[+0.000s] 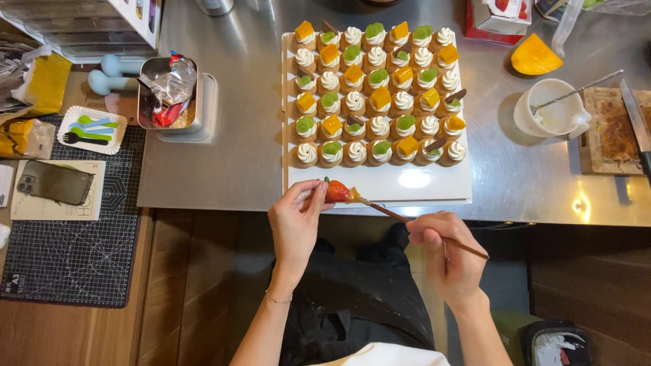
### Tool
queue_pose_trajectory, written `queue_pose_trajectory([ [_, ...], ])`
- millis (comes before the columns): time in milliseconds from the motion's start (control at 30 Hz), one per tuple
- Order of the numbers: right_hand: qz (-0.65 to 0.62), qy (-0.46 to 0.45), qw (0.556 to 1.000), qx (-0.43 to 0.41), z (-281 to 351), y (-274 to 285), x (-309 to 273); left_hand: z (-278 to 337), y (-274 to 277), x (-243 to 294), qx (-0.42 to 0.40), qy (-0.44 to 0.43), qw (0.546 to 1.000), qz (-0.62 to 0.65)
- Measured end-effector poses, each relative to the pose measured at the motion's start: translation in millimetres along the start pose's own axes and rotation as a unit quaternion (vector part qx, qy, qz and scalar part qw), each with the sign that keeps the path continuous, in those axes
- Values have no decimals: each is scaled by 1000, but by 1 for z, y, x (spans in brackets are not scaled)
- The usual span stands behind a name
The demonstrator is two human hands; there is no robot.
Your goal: Decorating small pastries with mango and strawberry pieces and applying glaze using a brush.
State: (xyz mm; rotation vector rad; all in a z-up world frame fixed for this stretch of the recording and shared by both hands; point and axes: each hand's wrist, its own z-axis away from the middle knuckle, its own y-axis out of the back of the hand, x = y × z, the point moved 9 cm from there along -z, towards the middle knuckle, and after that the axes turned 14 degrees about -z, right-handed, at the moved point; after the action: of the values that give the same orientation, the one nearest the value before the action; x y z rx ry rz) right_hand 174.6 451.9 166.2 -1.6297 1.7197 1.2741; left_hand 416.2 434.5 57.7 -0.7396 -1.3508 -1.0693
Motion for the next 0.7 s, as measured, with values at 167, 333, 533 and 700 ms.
queue_pose_trajectory([
  [167, -42, -17, 999, 25, -3, -5, 4, 0, 2, -4, 0, -2, 1000, -21],
  [333, -93, -21, 995, -1, 0, -14, 19, -8, 3, -13, 0, 0, 1000, -13],
  [533, -62, -51, 996, 31, -5, 3, 35, -46, 8, -28, -9, -8, 1000, -3],
  [700, -81, -67, 984, 147, 0, 35, 46, -100, 20, -8, 10, -157, 974, -163],
])
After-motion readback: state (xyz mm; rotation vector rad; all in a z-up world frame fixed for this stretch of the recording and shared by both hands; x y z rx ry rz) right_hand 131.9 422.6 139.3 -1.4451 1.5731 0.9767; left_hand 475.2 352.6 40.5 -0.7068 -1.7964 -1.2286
